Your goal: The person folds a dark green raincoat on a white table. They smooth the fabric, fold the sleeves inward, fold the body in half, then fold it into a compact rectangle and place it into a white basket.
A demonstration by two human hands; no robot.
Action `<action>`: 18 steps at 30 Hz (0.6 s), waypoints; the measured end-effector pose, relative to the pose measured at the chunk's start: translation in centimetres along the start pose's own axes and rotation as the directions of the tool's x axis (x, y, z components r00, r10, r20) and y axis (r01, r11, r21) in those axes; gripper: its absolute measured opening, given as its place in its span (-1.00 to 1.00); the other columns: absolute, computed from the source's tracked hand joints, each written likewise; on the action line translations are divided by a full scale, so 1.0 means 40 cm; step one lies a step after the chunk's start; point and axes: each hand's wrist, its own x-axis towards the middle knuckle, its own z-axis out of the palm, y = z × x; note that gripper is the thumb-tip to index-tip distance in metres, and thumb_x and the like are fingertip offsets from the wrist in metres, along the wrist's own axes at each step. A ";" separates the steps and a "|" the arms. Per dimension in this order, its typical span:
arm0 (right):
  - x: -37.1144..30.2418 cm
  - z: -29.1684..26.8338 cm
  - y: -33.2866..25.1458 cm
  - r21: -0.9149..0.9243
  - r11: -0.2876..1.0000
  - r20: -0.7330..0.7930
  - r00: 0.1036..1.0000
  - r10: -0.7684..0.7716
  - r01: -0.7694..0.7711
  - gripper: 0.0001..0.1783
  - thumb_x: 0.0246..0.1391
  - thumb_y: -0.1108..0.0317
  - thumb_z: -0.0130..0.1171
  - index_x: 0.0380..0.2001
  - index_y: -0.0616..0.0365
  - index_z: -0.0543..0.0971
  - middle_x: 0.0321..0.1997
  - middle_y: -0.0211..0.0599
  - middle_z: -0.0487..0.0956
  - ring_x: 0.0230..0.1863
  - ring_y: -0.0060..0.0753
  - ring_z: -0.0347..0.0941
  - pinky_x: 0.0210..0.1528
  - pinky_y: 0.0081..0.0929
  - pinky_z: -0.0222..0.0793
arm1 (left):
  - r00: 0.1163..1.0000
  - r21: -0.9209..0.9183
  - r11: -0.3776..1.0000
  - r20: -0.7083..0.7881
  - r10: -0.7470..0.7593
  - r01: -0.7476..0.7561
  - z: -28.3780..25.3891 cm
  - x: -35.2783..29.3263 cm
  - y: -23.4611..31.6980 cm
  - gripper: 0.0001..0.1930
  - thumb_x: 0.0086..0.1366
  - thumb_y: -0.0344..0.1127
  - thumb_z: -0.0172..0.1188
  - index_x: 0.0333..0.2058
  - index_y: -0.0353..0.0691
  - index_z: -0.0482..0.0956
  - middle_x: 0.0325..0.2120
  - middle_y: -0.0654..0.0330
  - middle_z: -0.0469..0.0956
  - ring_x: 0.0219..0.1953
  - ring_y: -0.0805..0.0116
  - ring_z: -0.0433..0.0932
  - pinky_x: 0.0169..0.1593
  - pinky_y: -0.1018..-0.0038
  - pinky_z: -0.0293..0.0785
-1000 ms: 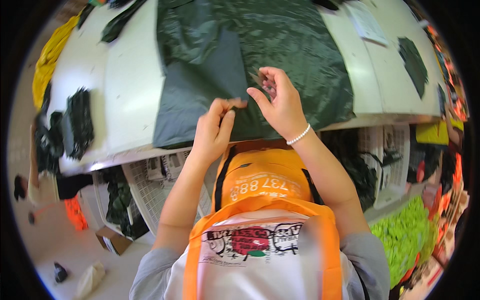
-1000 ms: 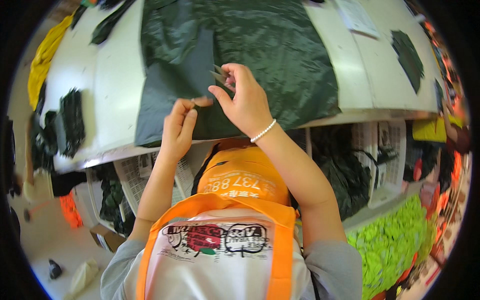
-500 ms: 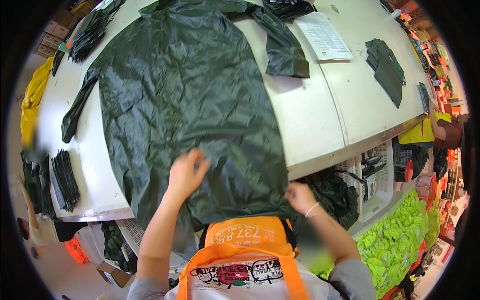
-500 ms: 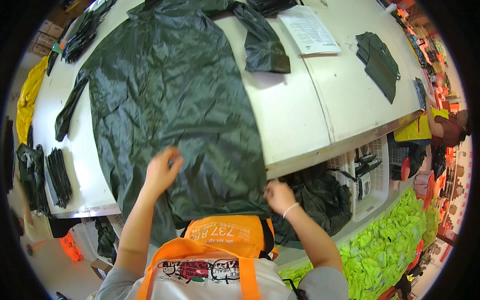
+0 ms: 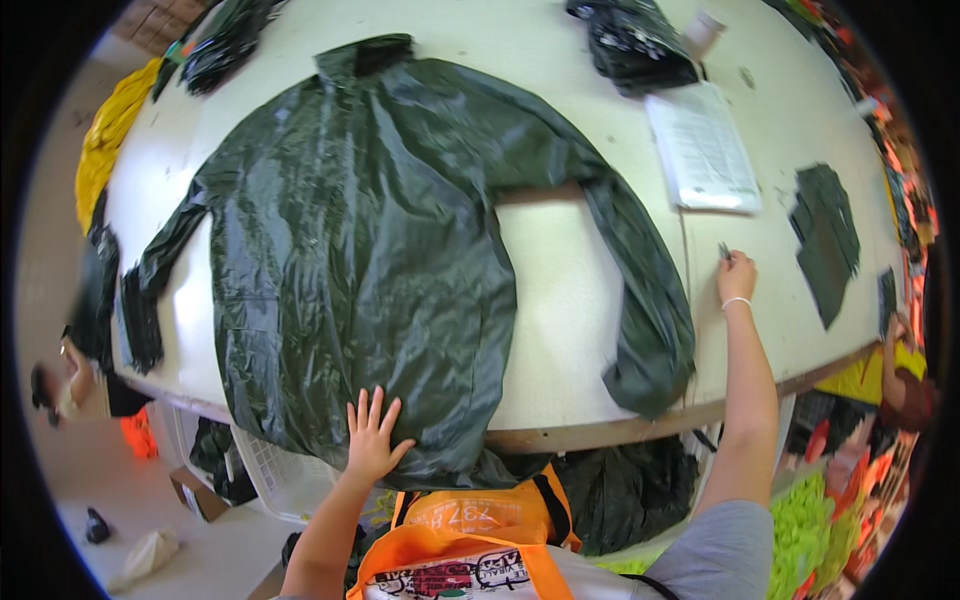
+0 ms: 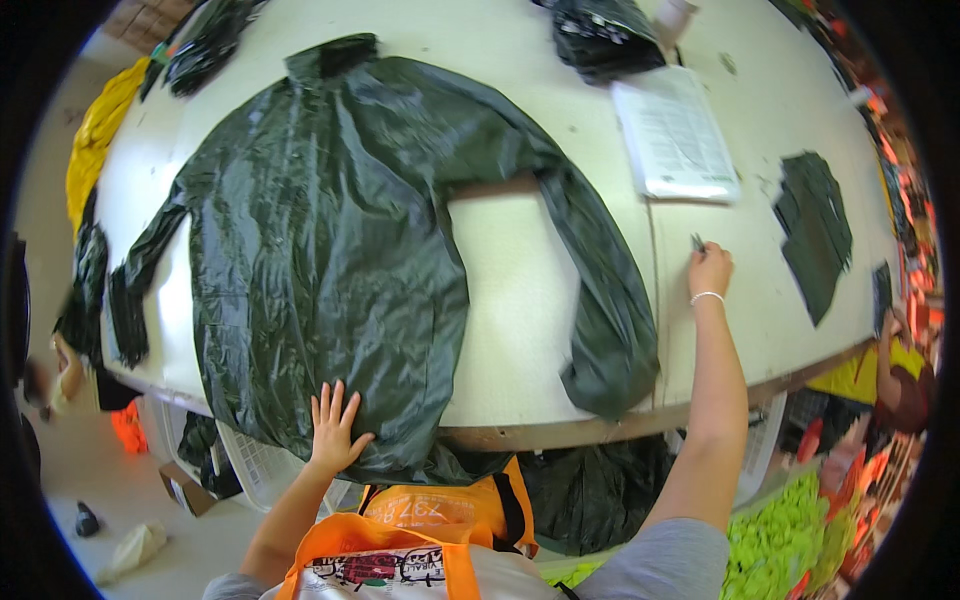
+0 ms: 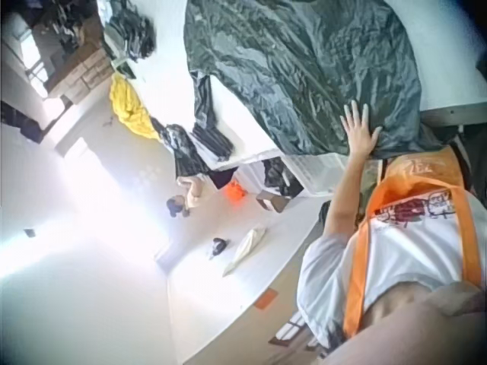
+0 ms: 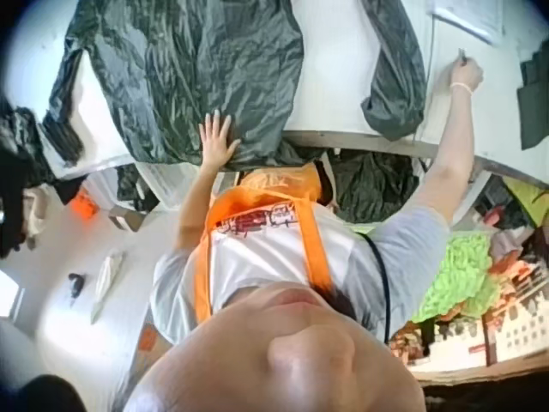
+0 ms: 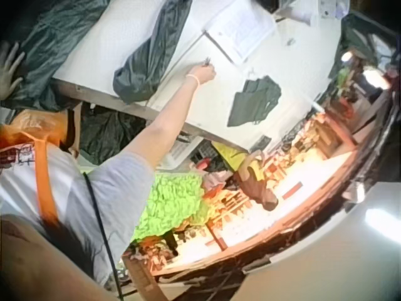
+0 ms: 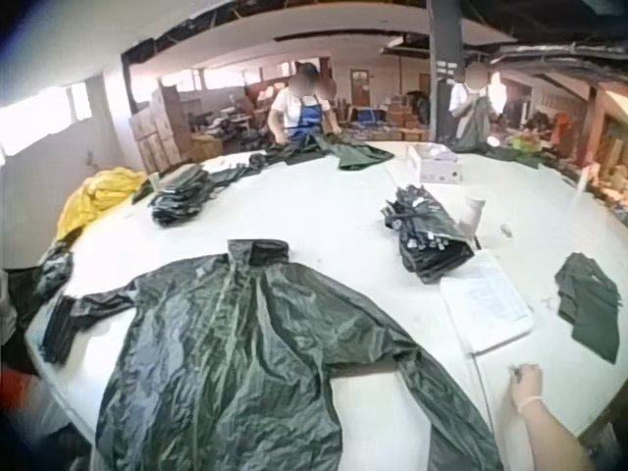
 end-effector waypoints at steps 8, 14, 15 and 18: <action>0.019 -0.042 -0.566 0.693 0.709 0.316 0.827 -0.464 0.133 -0.39 0.10 -0.03 0.12 0.00 0.32 0.45 -0.29 -0.15 0.59 -0.29 -0.38 0.50 -0.19 -0.43 0.41 | 0.840 -0.269 0.958 -0.492 -0.229 0.103 -0.158 0.190 0.018 -0.84 0.17 -0.31 0.17 -0.54 -0.24 0.56 -0.56 0.08 0.50 -0.46 0.06 0.48 -0.37 0.27 0.38; -0.368 -0.204 -0.884 0.942 0.267 0.150 0.459 -0.876 0.203 -0.49 0.02 0.16 0.21 -0.05 0.29 0.44 -0.11 -0.14 0.55 -0.13 -0.32 0.48 0.01 -0.39 0.35 | 0.898 -0.772 0.609 -0.124 -0.423 0.180 -0.377 0.552 0.220 0.00 -0.06 0.08 0.39 0.17 -0.52 0.13 0.02 -0.20 0.39 -0.06 0.06 0.51 0.00 0.31 0.40; -0.426 -0.248 -0.893 0.929 0.265 0.150 0.393 -0.907 0.257 -0.51 0.03 0.19 0.21 -0.03 0.28 0.44 -0.12 -0.16 0.56 -0.13 -0.33 0.48 0.02 -0.40 0.34 | 0.902 -0.733 0.652 -0.127 -0.413 0.195 -0.406 0.550 0.244 -0.13 -0.02 -0.11 0.35 0.13 -0.58 0.17 -0.02 -0.21 0.43 0.00 0.03 0.46 0.06 0.28 0.35; -0.508 -0.374 -0.900 0.953 0.107 0.173 0.219 -0.960 -0.283 -0.59 0.17 0.25 0.06 -0.02 0.32 0.45 -0.16 -0.16 0.58 -0.14 -0.36 0.51 -0.04 -0.41 0.38 | 0.968 -0.853 0.521 -0.104 -0.230 0.032 -0.414 0.429 0.164 -0.59 -0.02 -0.50 0.01 -0.12 -0.47 0.45 -0.33 -0.02 0.57 -0.21 0.25 0.51 -0.07 0.41 0.39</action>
